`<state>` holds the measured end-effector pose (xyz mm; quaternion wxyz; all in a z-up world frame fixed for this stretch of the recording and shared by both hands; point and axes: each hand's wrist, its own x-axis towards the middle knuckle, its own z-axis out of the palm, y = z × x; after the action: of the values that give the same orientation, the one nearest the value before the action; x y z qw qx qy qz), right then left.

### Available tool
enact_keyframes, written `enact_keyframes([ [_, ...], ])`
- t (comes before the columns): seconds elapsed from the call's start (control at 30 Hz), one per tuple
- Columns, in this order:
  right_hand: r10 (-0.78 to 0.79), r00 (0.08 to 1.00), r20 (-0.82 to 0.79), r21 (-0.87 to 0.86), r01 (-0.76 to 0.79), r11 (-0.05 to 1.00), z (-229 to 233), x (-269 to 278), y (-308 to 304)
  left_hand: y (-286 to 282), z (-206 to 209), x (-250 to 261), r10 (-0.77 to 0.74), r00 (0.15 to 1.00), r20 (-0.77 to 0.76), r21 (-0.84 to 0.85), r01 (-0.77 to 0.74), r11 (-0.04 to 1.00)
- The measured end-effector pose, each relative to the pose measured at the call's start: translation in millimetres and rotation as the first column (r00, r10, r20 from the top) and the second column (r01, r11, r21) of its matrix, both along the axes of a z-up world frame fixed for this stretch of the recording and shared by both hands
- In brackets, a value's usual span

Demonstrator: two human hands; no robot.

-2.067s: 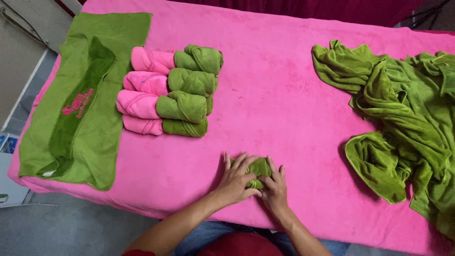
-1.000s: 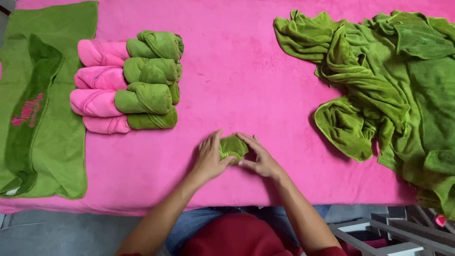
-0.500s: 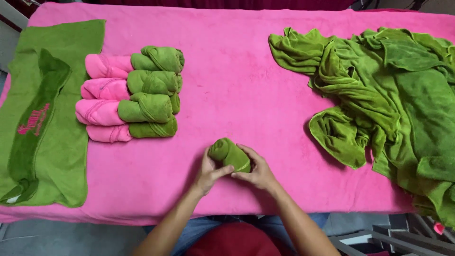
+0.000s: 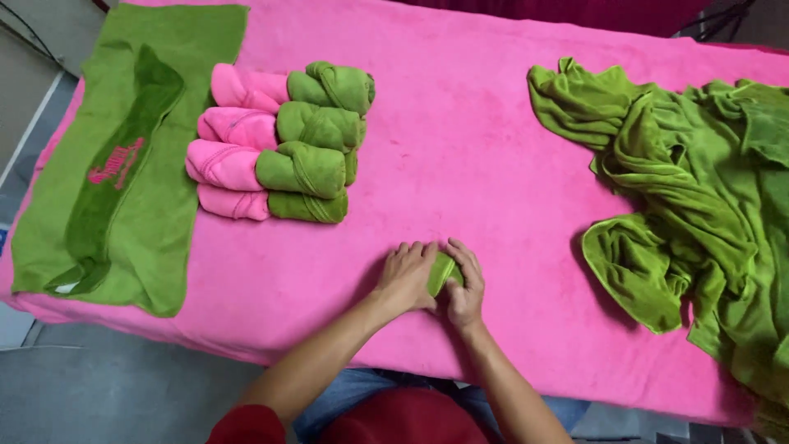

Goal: Folding and rolling a green towel into a decorative shape on a massage table.

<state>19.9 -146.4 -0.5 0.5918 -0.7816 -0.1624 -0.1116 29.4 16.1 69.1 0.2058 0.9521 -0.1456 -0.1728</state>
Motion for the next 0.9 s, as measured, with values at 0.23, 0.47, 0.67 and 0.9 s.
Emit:
enact_keyframes([
  [0.23,-0.326,0.936,0.135,-0.04,0.334,0.942,-17.3,26.9,20.3,4.7,-69.4,16.6,0.064,0.994,0.085,-0.042,-0.061,0.997],
  [0.47,-0.165,0.976,-0.143,0.219,0.194,0.956,10.4,28.8,7.8,10.7,29.0,3.5,0.017,1.0,0.007,-0.064,-0.016,0.998],
  [0.67,-0.09,0.996,-0.022,0.202,0.093,0.975,12.3,4.3,2.8,7.4,-12.9,-23.7,-0.118,0.97,0.215,0.087,0.101,0.991],
  [0.9,-0.247,0.957,0.153,0.104,0.233,0.967,-10.7,13.2,17.8,7.0,-48.2,-15.9,-0.114,0.93,0.348,0.095,0.086,0.992],
])
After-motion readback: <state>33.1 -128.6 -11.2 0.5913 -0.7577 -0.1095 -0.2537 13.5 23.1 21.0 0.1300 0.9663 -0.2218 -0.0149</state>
